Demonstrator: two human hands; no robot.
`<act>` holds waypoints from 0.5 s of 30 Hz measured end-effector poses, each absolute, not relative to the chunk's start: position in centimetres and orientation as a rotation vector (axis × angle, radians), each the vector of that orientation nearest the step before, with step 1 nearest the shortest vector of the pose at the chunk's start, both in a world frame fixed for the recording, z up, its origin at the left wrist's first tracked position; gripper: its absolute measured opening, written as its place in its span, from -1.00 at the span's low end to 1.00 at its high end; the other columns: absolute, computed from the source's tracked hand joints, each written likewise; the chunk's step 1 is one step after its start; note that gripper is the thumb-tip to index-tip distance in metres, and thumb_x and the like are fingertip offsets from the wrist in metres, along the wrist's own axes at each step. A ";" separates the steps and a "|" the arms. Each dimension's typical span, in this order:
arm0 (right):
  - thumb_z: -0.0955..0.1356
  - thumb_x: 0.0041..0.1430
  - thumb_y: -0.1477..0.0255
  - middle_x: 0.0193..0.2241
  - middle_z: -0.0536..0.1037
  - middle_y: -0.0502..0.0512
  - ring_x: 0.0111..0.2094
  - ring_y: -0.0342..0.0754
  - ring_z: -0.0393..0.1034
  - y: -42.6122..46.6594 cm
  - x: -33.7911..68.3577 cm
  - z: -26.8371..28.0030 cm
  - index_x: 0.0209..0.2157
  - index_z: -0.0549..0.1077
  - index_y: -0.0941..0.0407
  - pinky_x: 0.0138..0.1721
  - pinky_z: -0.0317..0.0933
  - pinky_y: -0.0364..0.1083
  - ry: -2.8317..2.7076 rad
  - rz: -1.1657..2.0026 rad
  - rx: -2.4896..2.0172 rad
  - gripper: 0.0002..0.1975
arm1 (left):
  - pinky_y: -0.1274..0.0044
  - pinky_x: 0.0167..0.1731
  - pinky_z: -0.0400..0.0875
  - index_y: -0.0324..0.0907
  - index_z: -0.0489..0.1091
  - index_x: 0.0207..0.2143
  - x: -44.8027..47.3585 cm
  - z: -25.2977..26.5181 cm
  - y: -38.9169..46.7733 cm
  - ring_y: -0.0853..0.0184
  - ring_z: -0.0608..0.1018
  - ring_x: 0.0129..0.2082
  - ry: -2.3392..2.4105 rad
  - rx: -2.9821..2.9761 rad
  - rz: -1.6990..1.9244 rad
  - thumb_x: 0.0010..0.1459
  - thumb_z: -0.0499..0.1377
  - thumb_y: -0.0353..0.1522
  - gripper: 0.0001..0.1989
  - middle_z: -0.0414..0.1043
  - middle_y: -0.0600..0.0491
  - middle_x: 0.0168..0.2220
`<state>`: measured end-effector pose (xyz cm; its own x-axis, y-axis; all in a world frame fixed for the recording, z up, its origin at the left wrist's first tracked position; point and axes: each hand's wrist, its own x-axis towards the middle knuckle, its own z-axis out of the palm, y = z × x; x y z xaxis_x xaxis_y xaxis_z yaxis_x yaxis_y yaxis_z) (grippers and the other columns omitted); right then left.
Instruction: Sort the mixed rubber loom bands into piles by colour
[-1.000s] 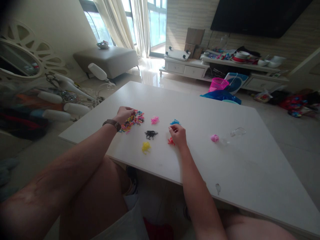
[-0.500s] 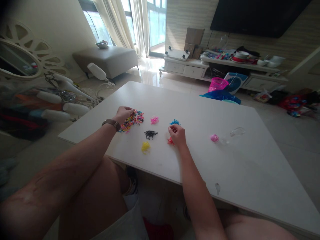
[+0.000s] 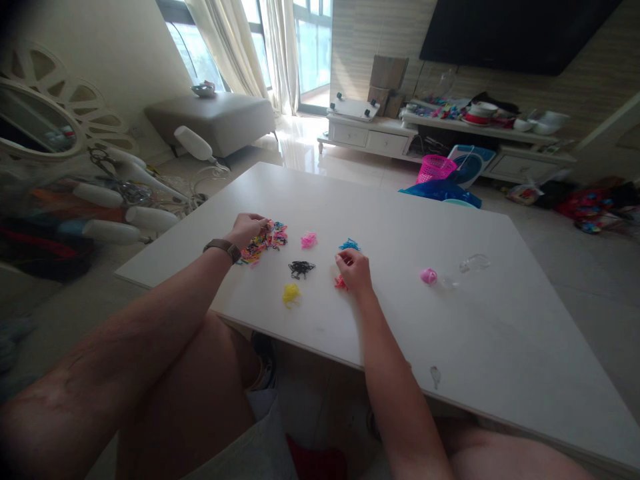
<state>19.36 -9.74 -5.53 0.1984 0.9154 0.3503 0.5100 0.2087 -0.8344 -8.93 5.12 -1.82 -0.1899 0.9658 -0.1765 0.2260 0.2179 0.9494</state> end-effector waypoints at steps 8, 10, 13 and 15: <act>0.36 0.12 0.29 -0.48 0.53 0.03 -0.45 -0.08 0.34 -9.8 19.3 -5.5 -0.47 0.50 0.09 -0.35 0.26 -0.09 -1.448 0.518 -1.445 -0.81 | 0.55 -0.41 0.47 -0.29 0.41 -0.50 -8.8 -1.5 4.9 0.39 0.51 -0.56 1.598 1.129 1.063 0.06 0.30 -0.51 -0.87 0.43 0.00 -0.56; 0.35 0.12 0.29 -0.48 0.53 0.03 -0.45 -0.08 0.34 -9.8 19.3 -5.5 -0.47 0.50 0.10 -0.35 0.26 -0.09 -1.452 0.516 -1.447 -0.81 | 0.57 -0.44 0.45 -0.28 0.43 -0.50 -8.9 -1.7 5.0 0.39 0.50 -0.55 1.609 1.136 1.051 0.06 0.29 -0.51 -0.88 0.43 0.00 -0.57; 0.35 0.12 0.30 -0.48 0.53 0.03 -0.45 -0.08 0.34 -9.8 19.3 -5.5 -0.47 0.50 0.10 -0.35 0.26 -0.08 -1.459 0.514 -1.451 -0.81 | 0.57 -0.45 0.43 -0.28 0.44 -0.51 -9.1 -2.0 5.3 0.40 0.48 -0.57 1.615 1.127 1.036 0.07 0.28 -0.51 -0.89 0.42 0.02 -0.58; 0.35 0.11 0.30 -0.48 0.54 0.04 -0.45 -0.07 0.34 -9.8 19.3 -5.5 -0.47 0.51 0.10 -0.34 0.26 -0.08 -1.459 0.516 -1.450 -0.81 | 0.57 -0.45 0.43 -0.28 0.45 -0.51 -9.1 -2.2 5.4 0.40 0.48 -0.57 1.617 1.107 1.031 0.05 0.30 -0.50 -0.89 0.41 0.02 -0.59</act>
<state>19.31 -9.80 -5.55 0.1891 0.9237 0.3332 0.5088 0.1981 -0.8378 -9.13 5.35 -2.15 -0.2000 0.9566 -0.2119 0.2117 0.2533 0.9439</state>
